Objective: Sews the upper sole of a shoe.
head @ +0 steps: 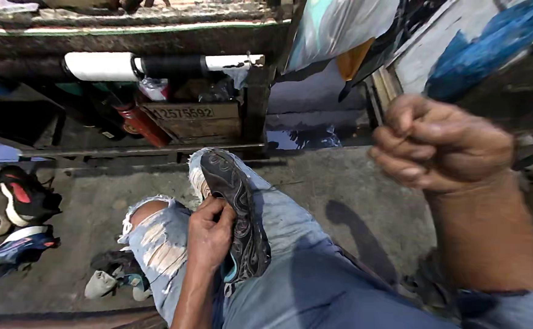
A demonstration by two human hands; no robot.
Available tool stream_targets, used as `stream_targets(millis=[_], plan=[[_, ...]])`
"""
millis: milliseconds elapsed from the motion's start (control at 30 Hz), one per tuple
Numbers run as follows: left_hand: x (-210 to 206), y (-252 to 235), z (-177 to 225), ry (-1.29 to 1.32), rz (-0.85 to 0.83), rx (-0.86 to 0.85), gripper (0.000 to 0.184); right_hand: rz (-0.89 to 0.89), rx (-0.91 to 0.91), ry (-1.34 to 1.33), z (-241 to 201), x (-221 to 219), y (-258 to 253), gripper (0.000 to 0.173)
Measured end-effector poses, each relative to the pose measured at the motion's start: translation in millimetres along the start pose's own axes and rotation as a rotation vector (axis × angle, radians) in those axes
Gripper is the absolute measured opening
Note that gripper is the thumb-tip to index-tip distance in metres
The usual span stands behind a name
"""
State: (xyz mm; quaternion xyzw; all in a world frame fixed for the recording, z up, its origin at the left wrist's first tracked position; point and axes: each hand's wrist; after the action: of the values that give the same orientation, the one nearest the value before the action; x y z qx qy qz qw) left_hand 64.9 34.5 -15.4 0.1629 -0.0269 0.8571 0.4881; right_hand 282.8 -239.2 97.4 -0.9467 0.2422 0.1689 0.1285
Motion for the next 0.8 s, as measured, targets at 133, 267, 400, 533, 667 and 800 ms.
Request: stream_targets(millis=[133, 267, 400, 533, 667, 800], plan=[[4.5, 0.4, 2.1, 0.036, -0.006, 0.053, 0.020, 0.333, 0.050, 0.535, -27.2, 22.7, -1.2, 0.019], [6.0, 0.2, 5.0, 0.026, 0.008, 0.058, 0.018, 0.465, -0.116, 1.329, -7.4, 35.4, -16.1, 0.031], [3.3, -1.8, 11.9, -0.027, 0.007, 0.024, 0.016, 0.150, 0.094, 1.151, 50.0, -28.0, -50.2, 0.047], [8.0, 2.7, 15.4, -0.259, 0.120, -0.107, 0.029, -0.159, -0.005, 0.948, 100.7, -81.1, -76.1, 0.057], [67.1, 4.5, -5.2, -0.470, 0.340, -0.072, 0.037, -0.126, -0.057, 0.875, 106.9, -77.5, -81.9, 0.053], [74.6, 4.7, -3.0, 0.127, 0.209, -0.131, 0.027, -0.173, -0.028, 0.821, 106.2, -79.3, -83.6, 0.057]])
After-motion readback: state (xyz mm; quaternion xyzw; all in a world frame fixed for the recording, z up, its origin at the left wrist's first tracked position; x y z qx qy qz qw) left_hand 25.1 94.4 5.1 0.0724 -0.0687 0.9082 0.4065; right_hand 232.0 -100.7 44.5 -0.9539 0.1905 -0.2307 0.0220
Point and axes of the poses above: each hand's wrist, its own y-axis away from the middle knuckle, its own x-axis out of the back of the hand, z = x × y, and after that the axes turned 7 degrees about x, right-handed
